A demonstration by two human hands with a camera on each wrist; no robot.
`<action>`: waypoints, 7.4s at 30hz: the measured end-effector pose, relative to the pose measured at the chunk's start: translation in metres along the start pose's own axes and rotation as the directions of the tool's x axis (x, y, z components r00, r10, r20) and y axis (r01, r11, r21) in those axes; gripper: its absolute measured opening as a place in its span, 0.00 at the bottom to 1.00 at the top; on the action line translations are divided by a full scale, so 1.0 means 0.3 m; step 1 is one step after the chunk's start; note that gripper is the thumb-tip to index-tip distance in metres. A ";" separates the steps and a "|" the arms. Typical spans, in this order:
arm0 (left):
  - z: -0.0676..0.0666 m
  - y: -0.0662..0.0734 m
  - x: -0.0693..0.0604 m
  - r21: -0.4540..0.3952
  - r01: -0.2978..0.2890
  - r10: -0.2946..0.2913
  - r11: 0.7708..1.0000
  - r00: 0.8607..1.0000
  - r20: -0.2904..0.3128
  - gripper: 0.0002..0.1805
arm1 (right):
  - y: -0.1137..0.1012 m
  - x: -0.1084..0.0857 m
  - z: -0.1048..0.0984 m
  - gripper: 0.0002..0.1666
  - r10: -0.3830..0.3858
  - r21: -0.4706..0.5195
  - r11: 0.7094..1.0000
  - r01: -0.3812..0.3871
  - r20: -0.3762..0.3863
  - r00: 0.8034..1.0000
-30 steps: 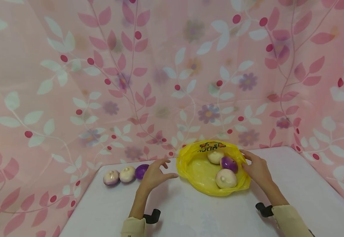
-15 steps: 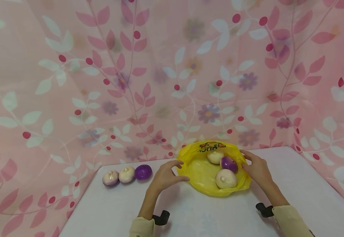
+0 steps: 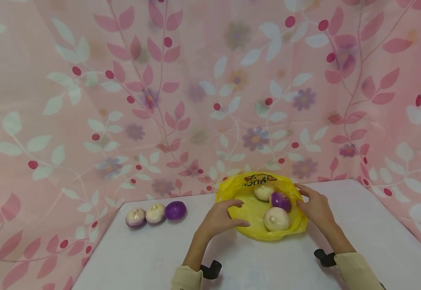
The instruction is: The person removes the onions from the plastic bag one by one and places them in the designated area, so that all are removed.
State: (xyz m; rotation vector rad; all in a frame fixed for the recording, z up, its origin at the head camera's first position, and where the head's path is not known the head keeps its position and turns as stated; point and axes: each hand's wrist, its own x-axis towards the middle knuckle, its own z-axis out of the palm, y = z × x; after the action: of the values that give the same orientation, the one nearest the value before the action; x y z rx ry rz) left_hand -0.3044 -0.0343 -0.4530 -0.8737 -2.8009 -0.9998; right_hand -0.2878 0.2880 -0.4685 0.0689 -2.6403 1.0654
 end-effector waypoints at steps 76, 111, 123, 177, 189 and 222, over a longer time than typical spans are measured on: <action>0.273 0.164 0.069 -0.063 0.167 -0.166 0.984 0.986 0.024 0.27 | -0.003 -0.035 -0.011 0.35 0.007 0.014 1.000 -0.007 0.003 1.000; 0.106 0.063 0.021 -0.072 0.155 -0.160 0.985 0.985 -0.062 0.37 | -0.001 -0.018 -0.010 0.34 0.028 0.017 0.999 -0.028 0.013 1.000; 0.021 0.022 -0.017 -0.179 0.221 -0.234 0.959 0.971 -0.055 0.38 | -0.007 -0.019 -0.013 0.35 0.043 0.012 0.999 -0.043 0.024 0.999; -0.331 -0.310 -0.312 -0.151 0.351 -0.354 0.924 0.935 0.011 0.44 | -0.017 -0.014 -0.020 0.35 0.040 0.023 0.999 -0.041 0.051 0.998; -0.391 -0.343 -0.377 -0.152 0.418 -0.419 0.895 0.908 0.029 0.42 | -0.015 -0.020 -0.018 0.34 0.032 0.036 0.999 -0.034 0.047 0.998; -0.416 -0.396 -0.440 -0.090 0.524 -0.527 0.847 0.849 -0.025 0.45 | -0.015 -0.011 -0.010 0.35 0.069 0.017 0.997 -0.070 0.032 0.997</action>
State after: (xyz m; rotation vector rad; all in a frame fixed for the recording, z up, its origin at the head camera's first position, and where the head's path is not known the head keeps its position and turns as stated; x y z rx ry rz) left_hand -0.2736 -0.2491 -0.4510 -0.0547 -3.0389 -1.1695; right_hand -0.2831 0.2864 -0.4643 -0.0026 -2.6790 1.1197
